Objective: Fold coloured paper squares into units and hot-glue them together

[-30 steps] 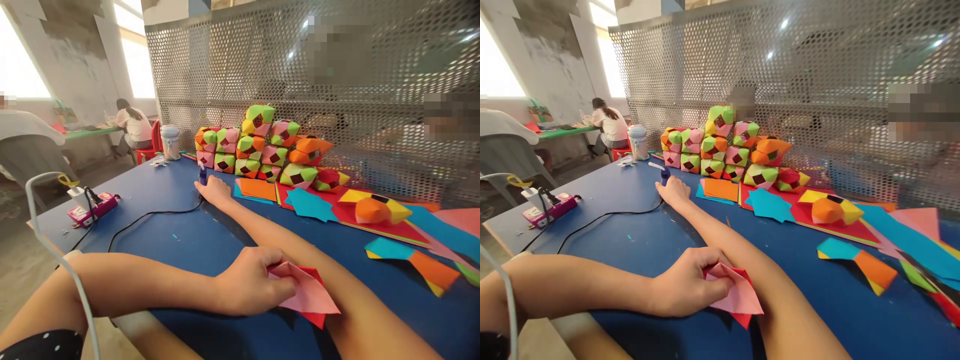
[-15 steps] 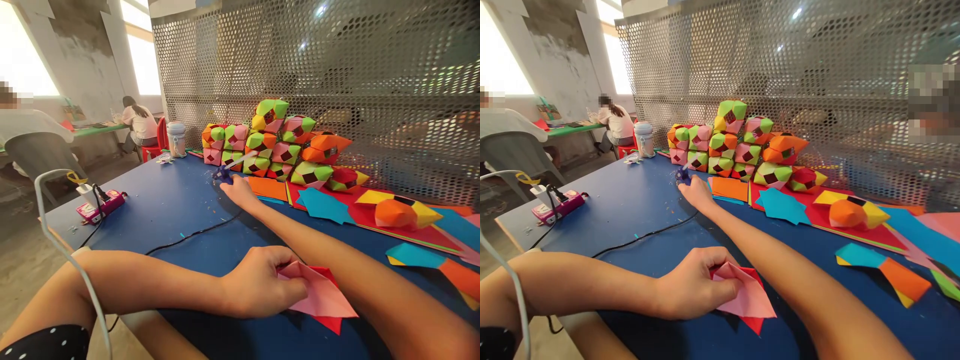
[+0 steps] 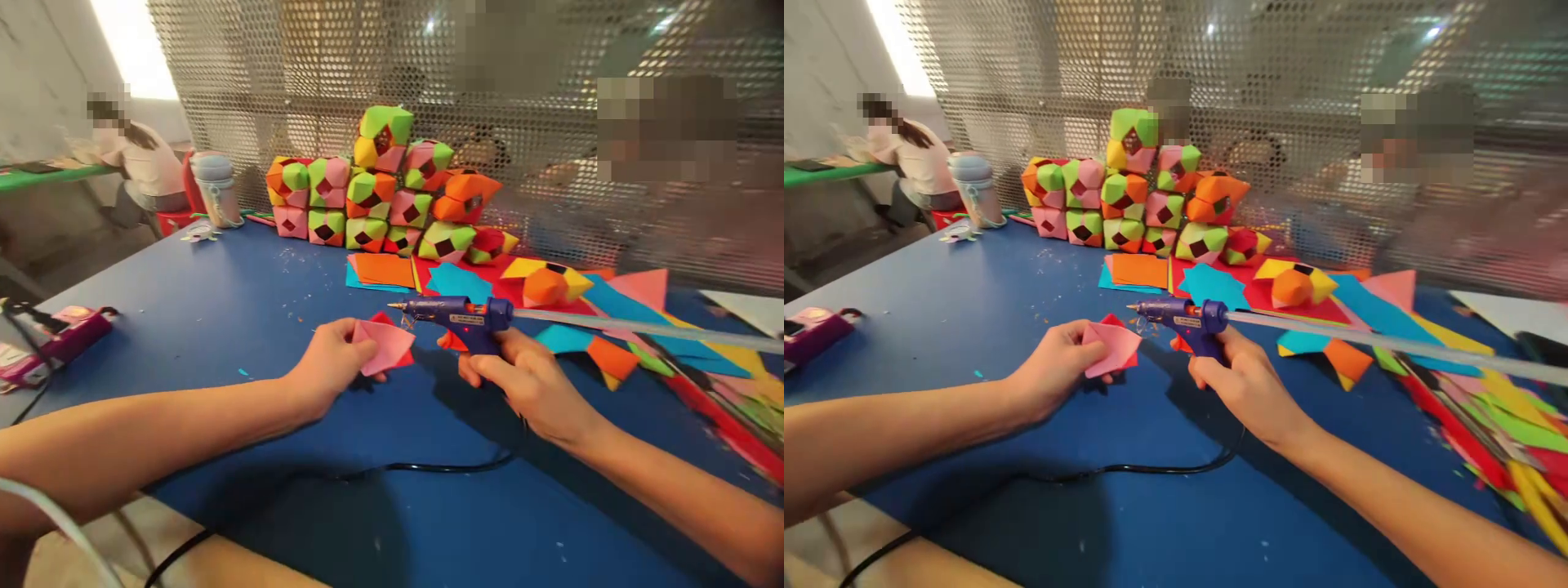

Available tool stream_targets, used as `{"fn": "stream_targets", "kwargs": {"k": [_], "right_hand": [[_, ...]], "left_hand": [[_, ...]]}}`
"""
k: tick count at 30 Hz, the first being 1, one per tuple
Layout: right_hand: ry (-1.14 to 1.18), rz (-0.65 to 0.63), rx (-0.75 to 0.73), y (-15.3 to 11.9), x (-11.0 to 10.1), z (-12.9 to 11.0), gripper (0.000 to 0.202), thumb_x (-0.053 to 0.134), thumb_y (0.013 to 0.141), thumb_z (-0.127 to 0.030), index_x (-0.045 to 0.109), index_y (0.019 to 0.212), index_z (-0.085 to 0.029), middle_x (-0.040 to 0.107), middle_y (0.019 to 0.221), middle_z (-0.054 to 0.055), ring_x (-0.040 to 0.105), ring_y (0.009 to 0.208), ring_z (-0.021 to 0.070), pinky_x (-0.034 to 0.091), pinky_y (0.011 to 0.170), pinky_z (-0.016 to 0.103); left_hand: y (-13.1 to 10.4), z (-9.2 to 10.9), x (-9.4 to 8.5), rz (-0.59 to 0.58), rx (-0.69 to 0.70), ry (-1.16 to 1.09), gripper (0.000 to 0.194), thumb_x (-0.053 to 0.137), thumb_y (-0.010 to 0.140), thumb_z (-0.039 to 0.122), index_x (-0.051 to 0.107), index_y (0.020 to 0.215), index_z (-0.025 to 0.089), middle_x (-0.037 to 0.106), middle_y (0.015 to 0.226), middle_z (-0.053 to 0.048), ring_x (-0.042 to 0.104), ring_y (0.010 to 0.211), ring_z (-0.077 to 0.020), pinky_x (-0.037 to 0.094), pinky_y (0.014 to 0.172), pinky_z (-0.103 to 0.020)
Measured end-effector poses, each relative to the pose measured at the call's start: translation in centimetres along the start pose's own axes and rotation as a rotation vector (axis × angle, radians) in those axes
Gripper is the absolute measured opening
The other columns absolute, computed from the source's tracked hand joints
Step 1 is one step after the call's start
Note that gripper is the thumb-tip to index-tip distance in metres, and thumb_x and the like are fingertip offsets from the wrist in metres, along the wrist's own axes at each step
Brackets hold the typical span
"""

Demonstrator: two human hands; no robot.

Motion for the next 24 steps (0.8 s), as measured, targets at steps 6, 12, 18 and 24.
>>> {"fn": "stream_targets", "kwargs": {"k": [6,12,18,24], "right_hand": [[-0.037,0.013,0.073,-1.9,-0.4,0.2,0.033,0.054,0.080,-0.047,0.061,0.094,-0.017,0.054,0.065,0.000,0.048,0.056,0.0123,0.042,0.051,0.025],[-0.116,0.014,-0.019,-2.3,-0.1,-1.0,0.031,0.052,0.081,-0.046,0.062,0.086,-0.017,0.057,0.064,0.001,0.048,0.052,0.0125,0.043,0.049,0.025],[-0.235,-0.015,-0.117,-2.8,0.3,-1.2,0.025,0.051,0.084,-0.042,0.059,0.079,-0.019,0.060,0.064,0.000,0.055,0.056,0.0145,0.047,0.054,0.025],[-0.327,-0.051,-0.291,-3.1,0.6,-1.8,0.017,0.050,0.087,-0.035,0.056,0.086,-0.019,0.062,0.076,0.002,0.059,0.063,0.0141,0.046,0.058,0.024]], "left_hand": [[1.6,-0.7,-0.4,0.013,0.022,0.019,0.012,0.048,0.067,0.009,0.052,0.077,0.014,0.066,0.068,-0.006,0.058,0.054,-0.0112,0.044,0.050,-0.022],[1.3,-0.7,0.0,-0.033,0.042,0.107,0.020,0.046,0.069,0.011,0.061,0.082,0.013,0.068,0.073,-0.006,0.059,0.054,-0.0108,0.046,0.052,-0.022],[1.4,-0.8,0.0,-0.068,0.034,0.144,0.021,0.045,0.070,0.013,0.062,0.081,0.014,0.067,0.069,-0.003,0.057,0.052,-0.0098,0.046,0.051,-0.022],[1.1,-0.2,0.4,-0.081,0.068,0.162,0.020,0.043,0.067,0.011,0.062,0.075,0.014,0.065,0.066,-0.002,0.055,0.050,-0.0082,0.044,0.049,-0.019]]}}
Point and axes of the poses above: each hand's wrist, its own y-axis towards the middle knuckle, its own x-axis out of the palm, z = x × y, the point moved 3 cm from there along y, towards the middle knuckle
